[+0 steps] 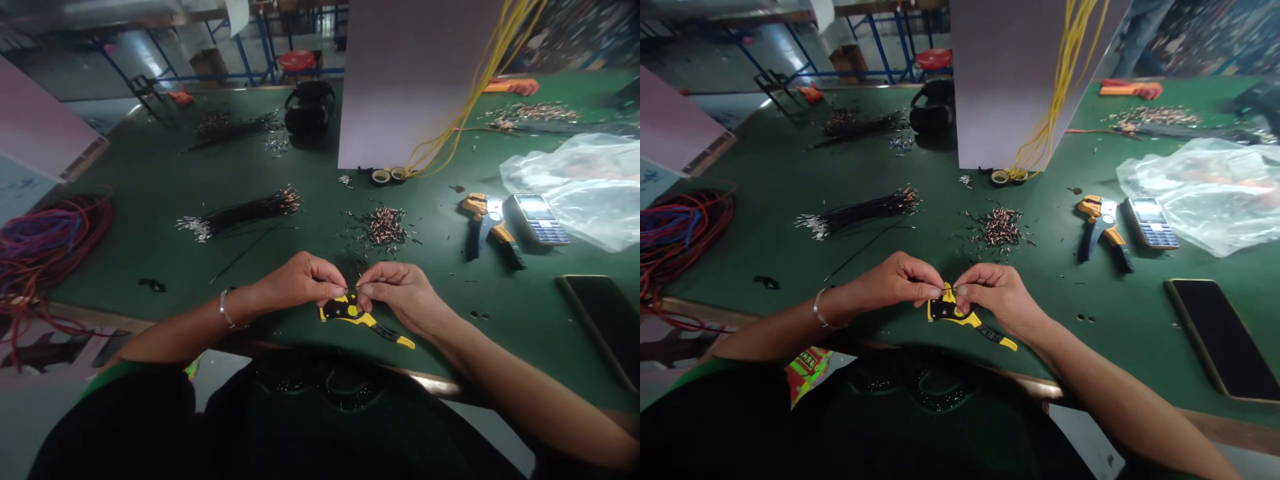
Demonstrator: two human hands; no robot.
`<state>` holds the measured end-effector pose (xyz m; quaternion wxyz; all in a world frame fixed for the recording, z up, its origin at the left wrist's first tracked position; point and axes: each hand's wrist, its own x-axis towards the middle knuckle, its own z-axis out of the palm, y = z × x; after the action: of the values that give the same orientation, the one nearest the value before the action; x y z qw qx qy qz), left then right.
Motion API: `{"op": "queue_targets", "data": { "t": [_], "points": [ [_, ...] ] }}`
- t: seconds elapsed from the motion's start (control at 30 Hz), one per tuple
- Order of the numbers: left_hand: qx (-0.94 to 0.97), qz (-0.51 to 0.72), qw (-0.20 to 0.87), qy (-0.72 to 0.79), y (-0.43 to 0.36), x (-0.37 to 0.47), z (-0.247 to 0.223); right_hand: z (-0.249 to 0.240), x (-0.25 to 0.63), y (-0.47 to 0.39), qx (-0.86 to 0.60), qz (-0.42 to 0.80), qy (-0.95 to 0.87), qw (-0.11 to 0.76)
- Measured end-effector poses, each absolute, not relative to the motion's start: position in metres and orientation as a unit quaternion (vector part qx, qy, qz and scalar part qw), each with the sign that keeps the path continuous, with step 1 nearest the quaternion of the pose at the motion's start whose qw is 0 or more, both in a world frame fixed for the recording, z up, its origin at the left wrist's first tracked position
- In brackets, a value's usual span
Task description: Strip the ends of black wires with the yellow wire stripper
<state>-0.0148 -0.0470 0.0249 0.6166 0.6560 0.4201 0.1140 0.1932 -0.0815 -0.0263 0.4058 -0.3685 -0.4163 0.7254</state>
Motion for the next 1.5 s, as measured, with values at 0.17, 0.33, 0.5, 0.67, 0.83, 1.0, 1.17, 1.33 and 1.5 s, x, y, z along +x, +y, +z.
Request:
{"op": "queue_targets", "data": {
  "t": [0.17, 0.33, 0.5, 0.67, 0.83, 1.0, 1.17, 1.33, 1.5],
  "points": [
    [0.669, 0.122, 0.597, 0.426, -0.05, -0.014, 0.025, -0.023, 0.192, -0.082, -0.357, 0.74, -0.414, 0.391],
    [0.714, 0.152, 0.54, 0.419, -0.052, -0.014, 0.027, -0.023, 0.192, -0.083, -0.337, 0.754, -0.412, 0.385],
    [0.733, 0.163, 0.515, 0.413, -0.053, -0.013, 0.028, -0.025, 0.193, -0.083, -0.325, 0.758, -0.418, 0.381],
    [0.748, 0.166, 0.499, 0.405, -0.055, -0.015, 0.026, -0.026, 0.192, -0.083, -0.332, 0.757, -0.42, 0.375],
    [0.759, 0.173, 0.472, 0.414, -0.056, -0.018, 0.023, -0.028, 0.194, -0.081, -0.346, 0.734, -0.443, 0.381],
    [0.744, 0.171, 0.467, 0.446, -0.055, -0.023, 0.025, -0.026, 0.199, -0.075, -0.365, 0.69, -0.463, 0.42],
    [0.801, 0.193, 0.35, 0.445, -0.058, -0.026, 0.021, -0.026, 0.198, -0.074, -0.412, 0.637, -0.505, 0.411],
    [0.851, 0.208, 0.274, 0.396, -0.062, -0.026, 0.015, -0.024, 0.192, -0.077, -0.422, 0.623, -0.544, 0.371],
    [0.886, 0.233, 0.211, 0.341, -0.067, -0.023, 0.013, -0.021, 0.187, -0.081, -0.406, 0.654, -0.533, 0.351]
  ]
}}
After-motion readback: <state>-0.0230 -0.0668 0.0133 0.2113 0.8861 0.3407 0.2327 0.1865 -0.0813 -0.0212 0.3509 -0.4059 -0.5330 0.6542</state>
